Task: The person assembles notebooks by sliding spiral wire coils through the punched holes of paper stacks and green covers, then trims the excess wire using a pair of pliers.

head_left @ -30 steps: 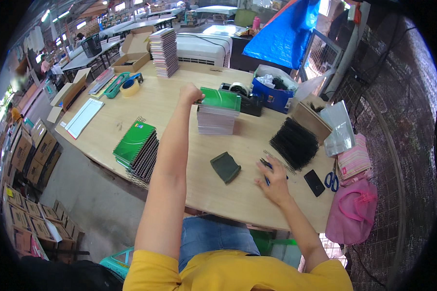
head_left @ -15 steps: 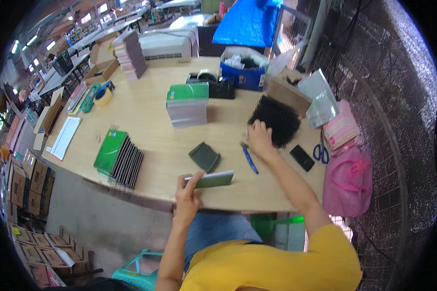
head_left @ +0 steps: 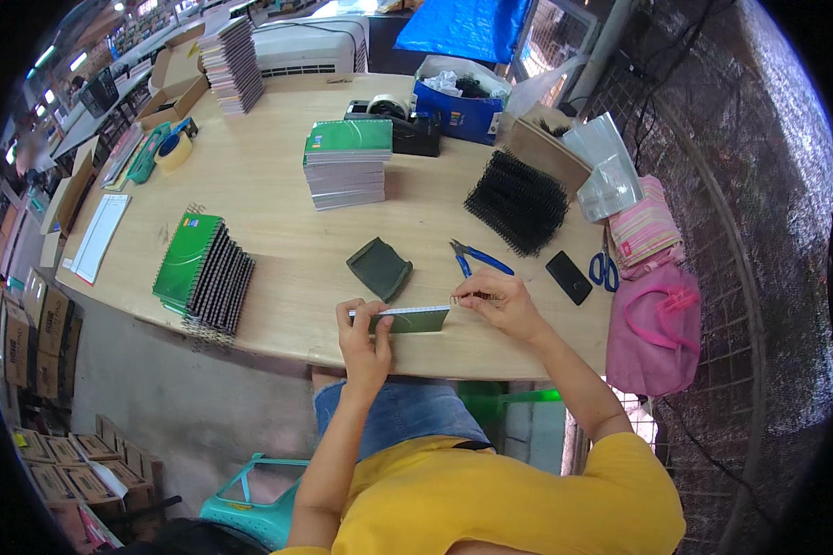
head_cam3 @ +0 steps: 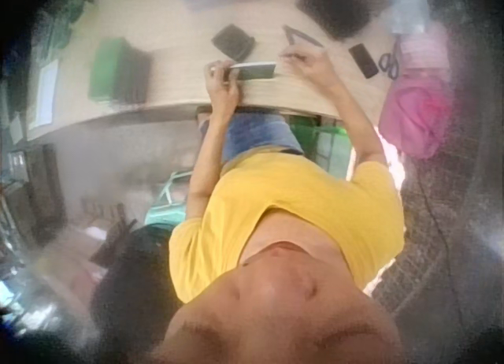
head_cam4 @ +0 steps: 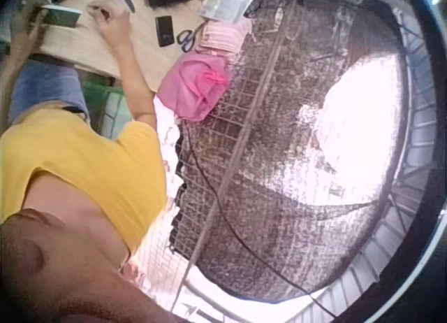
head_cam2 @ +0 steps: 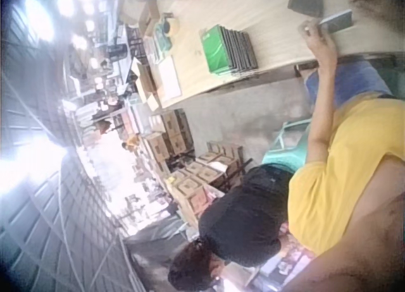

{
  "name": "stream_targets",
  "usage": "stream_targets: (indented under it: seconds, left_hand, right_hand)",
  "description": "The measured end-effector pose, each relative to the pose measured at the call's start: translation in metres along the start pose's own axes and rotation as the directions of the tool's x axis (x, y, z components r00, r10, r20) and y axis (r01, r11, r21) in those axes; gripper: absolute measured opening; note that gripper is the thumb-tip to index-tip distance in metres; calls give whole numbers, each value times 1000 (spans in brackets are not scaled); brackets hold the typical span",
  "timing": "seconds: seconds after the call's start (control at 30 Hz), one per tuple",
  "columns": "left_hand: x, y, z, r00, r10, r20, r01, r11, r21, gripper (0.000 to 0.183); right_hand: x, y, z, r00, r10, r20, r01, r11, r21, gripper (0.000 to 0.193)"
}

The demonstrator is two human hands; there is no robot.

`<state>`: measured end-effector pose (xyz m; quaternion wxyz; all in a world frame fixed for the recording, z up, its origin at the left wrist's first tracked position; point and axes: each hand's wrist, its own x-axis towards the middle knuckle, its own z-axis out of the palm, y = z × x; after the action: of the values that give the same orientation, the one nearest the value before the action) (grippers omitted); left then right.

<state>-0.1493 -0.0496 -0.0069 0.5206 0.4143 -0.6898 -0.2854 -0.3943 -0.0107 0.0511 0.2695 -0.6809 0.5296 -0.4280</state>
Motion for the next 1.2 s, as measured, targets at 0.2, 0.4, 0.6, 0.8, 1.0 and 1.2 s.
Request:
stream_targets:
  seconds: [0.2,0.4,0.6,0.8,1.0,1.2]
  left_hand:
    - [1,1,1,1000,10,-22,-9,1000,15,10]
    - [0,3,-1,999,0,-49,1,999,34,9]
    - [0,3,-3,999,26,-28,-24,998,52,9]
    - [-4,0,-1,999,-9,-31,10,1000,11,10]
    - [-5,-1,-3,999,16,-47,-14,1000,27,12]
    - [1,-5,-7,997,77,-9,-76,996,47,24]
  right_hand:
    - [2,5,3,995,-52,80,47,997,68,15]
    - [2,6,10,995,-33,93,27,998,60,16]
    - [3,6,6,984,-77,161,107,976,-187,24]
    - [7,-8,12,974,-127,190,183,932,-312,25]
    - [11,-20,13,961,-47,272,166,887,-431,29]
    - [77,-8,15,889,-326,322,447,775,-447,49]
